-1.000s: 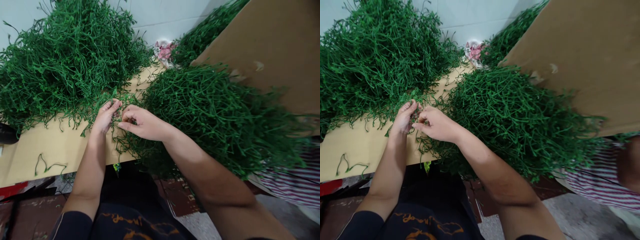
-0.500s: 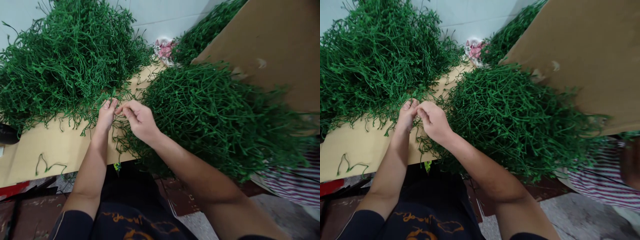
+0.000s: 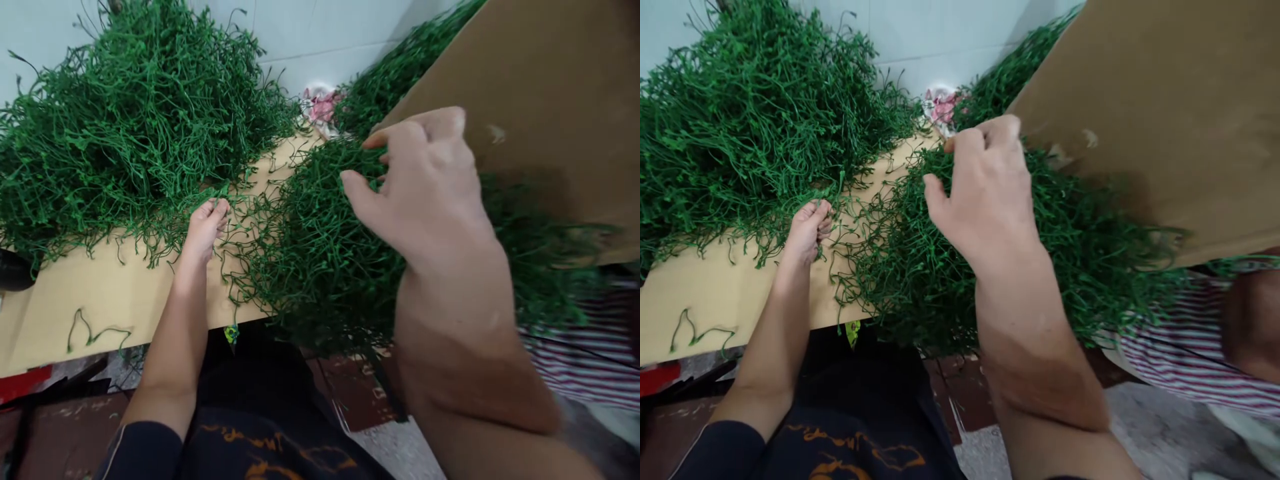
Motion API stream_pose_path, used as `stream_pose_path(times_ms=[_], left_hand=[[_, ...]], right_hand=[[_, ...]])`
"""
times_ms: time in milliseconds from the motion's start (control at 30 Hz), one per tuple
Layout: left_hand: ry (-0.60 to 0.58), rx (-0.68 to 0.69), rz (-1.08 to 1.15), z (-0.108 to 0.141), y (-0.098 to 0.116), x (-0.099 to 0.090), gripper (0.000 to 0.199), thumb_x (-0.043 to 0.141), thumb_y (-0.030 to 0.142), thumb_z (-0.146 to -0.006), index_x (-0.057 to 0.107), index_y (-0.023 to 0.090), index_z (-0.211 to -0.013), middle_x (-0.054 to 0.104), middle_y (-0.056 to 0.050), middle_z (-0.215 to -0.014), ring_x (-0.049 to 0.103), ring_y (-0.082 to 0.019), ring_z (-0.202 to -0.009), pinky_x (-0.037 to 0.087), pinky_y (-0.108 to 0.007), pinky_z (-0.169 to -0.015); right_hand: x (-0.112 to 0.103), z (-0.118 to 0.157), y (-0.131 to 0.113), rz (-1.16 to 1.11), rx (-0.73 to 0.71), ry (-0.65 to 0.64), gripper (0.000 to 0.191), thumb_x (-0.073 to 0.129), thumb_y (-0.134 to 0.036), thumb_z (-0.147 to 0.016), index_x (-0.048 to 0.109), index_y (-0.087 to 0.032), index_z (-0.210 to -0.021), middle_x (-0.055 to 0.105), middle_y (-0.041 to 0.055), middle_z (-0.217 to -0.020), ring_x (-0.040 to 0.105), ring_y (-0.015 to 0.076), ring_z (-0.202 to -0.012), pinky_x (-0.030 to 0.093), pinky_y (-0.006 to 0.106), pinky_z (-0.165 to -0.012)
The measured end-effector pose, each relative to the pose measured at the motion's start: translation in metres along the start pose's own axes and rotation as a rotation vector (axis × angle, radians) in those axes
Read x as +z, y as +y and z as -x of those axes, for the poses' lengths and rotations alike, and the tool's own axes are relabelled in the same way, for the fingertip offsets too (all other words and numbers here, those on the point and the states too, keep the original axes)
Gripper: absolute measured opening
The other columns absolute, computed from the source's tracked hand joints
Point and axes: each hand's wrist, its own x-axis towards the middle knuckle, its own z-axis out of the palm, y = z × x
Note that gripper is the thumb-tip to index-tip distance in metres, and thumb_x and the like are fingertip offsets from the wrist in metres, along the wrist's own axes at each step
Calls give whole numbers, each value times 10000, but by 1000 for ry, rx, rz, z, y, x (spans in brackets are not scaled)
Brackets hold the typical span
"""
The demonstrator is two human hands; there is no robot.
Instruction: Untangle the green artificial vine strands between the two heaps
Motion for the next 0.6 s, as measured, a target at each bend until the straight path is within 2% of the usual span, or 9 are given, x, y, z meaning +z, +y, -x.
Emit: stream_pose_path(times_ms=[67,167,267,333,467,600], left_hand=[[-30,8,11,-1,-2,3,275,659,337,-752,482,149,-657,339,86,-488,265,2,-384,159,-131,-372],[-69,25,33,0,-4,7,242,677,281,-737,496,140,-659,418,72,-532,309,4,-404,212,-130,-385],[-71,17,34,3,-4,9,235,673,249,-743,488,141,-646,388,80,-502,303,-3,-402,225,-139,-391],[-71,9,39,4,-3,9,230,663,241,-754,488,140,-642,365,81,-493,303,-7,-405,223,-141,-392],[-29,10,99,1,-3,8,238,621,276,-791,475,151,-651,300,88,-487,259,-10,-392,179,-143,-378],[102,2,153,-1,-3,12,215,578,231,-821,457,155,-660,367,76,-520,269,-4,-388,162,-147,-370]], right_hand=[[10,3,0,-65,-25,-20,372,595,-416,-772,571,-127,-1004,508,189,-1088,560,258,-924,460,448,-799],[38,9,-21,-246,-140,-127,362,570,-480,-786,593,-141,-909,557,117,-916,559,212,-817,465,399,-749],[70,8,-42,-367,-149,-188,283,536,-421,-824,582,-143,-802,562,75,-797,535,173,-744,452,344,-719],[83,5,-49,-464,-162,-165,259,469,-357,-867,557,-157,-729,562,62,-770,523,154,-738,443,313,-716],[86,7,-54,-618,-242,-28,352,346,-333,-922,520,-178,-658,589,76,-807,535,154,-805,439,316,-781],[86,21,-60,-608,-438,-30,312,364,-286,-905,540,-181,-670,607,84,-808,545,164,-806,452,324,-772]])
